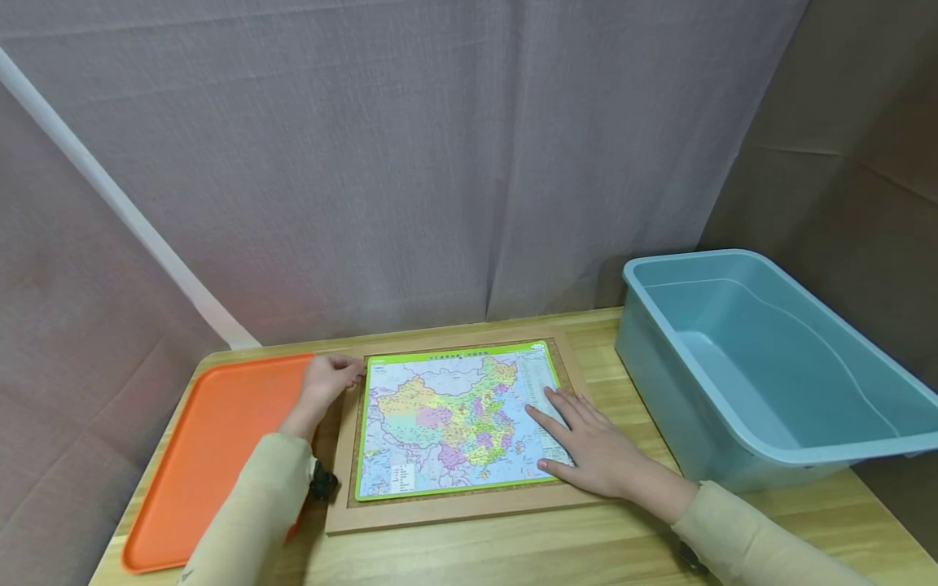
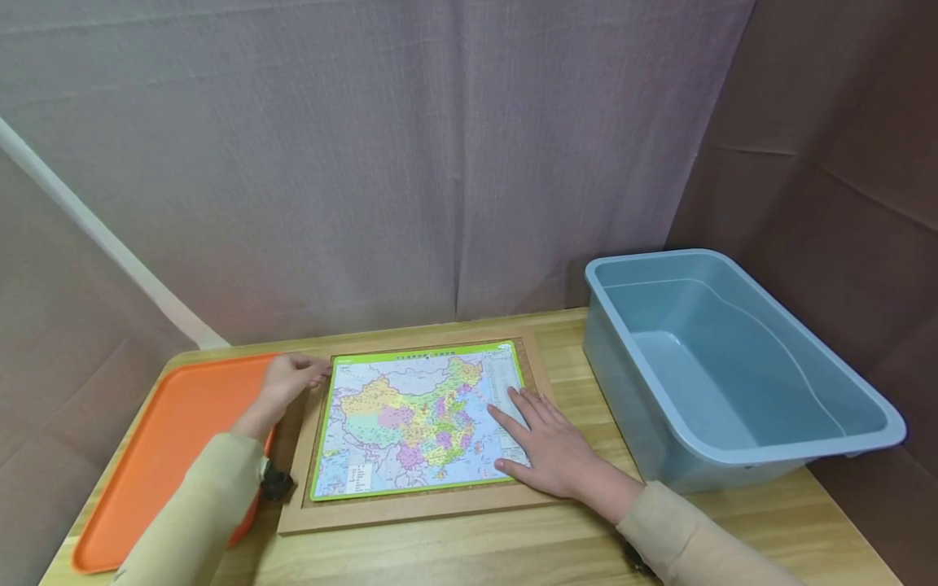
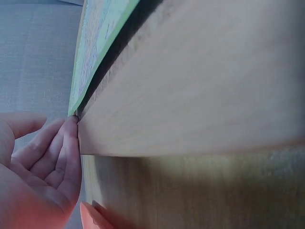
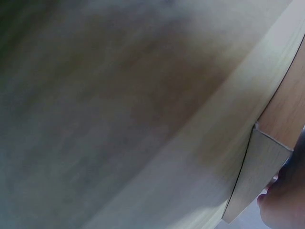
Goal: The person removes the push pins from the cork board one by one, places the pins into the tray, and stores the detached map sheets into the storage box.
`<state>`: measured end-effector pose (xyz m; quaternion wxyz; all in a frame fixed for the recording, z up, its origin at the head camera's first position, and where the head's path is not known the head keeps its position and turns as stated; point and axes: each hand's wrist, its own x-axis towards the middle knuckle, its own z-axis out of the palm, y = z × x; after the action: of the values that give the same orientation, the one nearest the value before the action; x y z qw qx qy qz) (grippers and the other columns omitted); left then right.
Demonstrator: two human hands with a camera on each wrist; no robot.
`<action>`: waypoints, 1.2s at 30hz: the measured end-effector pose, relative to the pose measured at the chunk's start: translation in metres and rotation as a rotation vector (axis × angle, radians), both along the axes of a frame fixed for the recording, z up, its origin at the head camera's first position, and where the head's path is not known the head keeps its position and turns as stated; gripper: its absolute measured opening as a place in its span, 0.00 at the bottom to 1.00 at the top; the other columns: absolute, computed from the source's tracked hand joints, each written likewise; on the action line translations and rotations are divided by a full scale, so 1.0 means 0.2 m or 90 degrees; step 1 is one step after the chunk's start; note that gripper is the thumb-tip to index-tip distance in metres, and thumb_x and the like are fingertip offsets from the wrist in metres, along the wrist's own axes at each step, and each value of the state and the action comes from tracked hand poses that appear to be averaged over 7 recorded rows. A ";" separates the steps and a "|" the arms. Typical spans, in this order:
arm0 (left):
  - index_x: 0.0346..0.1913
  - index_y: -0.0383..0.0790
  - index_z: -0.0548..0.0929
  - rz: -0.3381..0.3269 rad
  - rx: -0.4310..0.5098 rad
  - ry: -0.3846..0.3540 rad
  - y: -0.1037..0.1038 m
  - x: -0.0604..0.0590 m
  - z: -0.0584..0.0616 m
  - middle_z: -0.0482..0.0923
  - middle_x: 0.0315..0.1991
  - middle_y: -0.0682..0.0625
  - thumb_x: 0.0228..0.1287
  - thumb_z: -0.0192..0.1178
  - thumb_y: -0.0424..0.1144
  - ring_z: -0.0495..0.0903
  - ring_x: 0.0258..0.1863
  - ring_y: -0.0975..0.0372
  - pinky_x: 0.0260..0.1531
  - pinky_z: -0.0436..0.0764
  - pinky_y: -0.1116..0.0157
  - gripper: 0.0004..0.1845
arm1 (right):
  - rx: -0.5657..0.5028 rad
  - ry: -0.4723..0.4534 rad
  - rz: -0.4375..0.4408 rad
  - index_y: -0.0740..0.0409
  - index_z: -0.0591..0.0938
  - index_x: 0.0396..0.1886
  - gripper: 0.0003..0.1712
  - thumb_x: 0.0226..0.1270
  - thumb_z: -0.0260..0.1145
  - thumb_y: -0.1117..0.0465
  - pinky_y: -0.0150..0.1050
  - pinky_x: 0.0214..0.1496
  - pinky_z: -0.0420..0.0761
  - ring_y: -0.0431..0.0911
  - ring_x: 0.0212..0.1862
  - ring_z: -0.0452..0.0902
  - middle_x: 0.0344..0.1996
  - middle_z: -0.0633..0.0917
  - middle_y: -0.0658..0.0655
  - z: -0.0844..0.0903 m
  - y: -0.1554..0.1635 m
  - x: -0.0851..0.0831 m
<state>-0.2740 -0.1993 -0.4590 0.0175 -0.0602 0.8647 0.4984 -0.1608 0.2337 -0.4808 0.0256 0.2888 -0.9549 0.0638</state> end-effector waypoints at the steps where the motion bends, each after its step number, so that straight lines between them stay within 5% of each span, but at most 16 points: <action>1: 0.57 0.24 0.87 -0.001 -0.005 0.002 0.00 0.00 0.00 0.90 0.49 0.32 0.77 0.63 0.36 0.86 0.35 0.61 0.33 0.81 0.73 0.17 | 0.000 0.000 0.000 0.46 0.63 0.85 0.44 0.78 0.61 0.34 0.66 0.82 0.63 0.66 0.82 0.59 0.83 0.61 0.68 0.00 0.00 0.00; 6: 0.60 0.27 0.86 -0.005 -0.019 0.010 0.01 0.00 -0.01 0.87 0.56 0.31 0.77 0.63 0.35 0.89 0.47 0.49 0.39 0.85 0.69 0.17 | -0.002 0.001 0.001 0.47 0.64 0.85 0.44 0.77 0.61 0.35 0.66 0.82 0.63 0.66 0.82 0.59 0.83 0.61 0.68 0.00 0.00 0.00; 11: 0.59 0.28 0.87 -0.001 -0.015 0.007 0.01 0.01 -0.01 0.86 0.58 0.31 0.76 0.63 0.34 0.88 0.49 0.47 0.40 0.85 0.69 0.16 | 0.000 0.001 0.001 0.47 0.64 0.85 0.44 0.77 0.61 0.35 0.66 0.82 0.63 0.66 0.82 0.59 0.83 0.61 0.68 0.00 0.00 0.00; 17: 0.58 0.27 0.87 0.005 0.000 0.000 0.02 0.00 -0.01 0.87 0.56 0.31 0.76 0.63 0.34 0.88 0.48 0.51 0.42 0.87 0.69 0.15 | -0.002 -0.001 0.002 0.48 0.64 0.85 0.44 0.77 0.62 0.36 0.66 0.82 0.63 0.66 0.82 0.59 0.83 0.61 0.69 0.01 -0.01 0.01; 26: 0.60 0.24 0.85 0.017 0.082 -0.013 0.03 0.00 -0.02 0.87 0.52 0.31 0.75 0.63 0.30 0.85 0.33 0.68 0.38 0.88 0.72 0.16 | -0.002 0.004 0.006 0.49 0.64 0.85 0.45 0.77 0.62 0.36 0.66 0.82 0.63 0.67 0.82 0.59 0.83 0.62 0.69 0.01 -0.01 0.00; 36: 0.62 0.23 0.83 0.015 0.124 -0.028 0.03 0.01 -0.04 0.88 0.49 0.34 0.74 0.63 0.29 0.86 0.35 0.68 0.45 0.90 0.69 0.18 | 0.003 0.000 0.003 0.48 0.63 0.85 0.44 0.78 0.61 0.35 0.66 0.82 0.63 0.66 0.82 0.59 0.83 0.62 0.69 0.01 -0.01 0.00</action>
<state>-0.2721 -0.1932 -0.4667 0.0366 -0.0795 0.8110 0.5785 -0.1607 0.2327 -0.4793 0.0249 0.2911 -0.9544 0.0613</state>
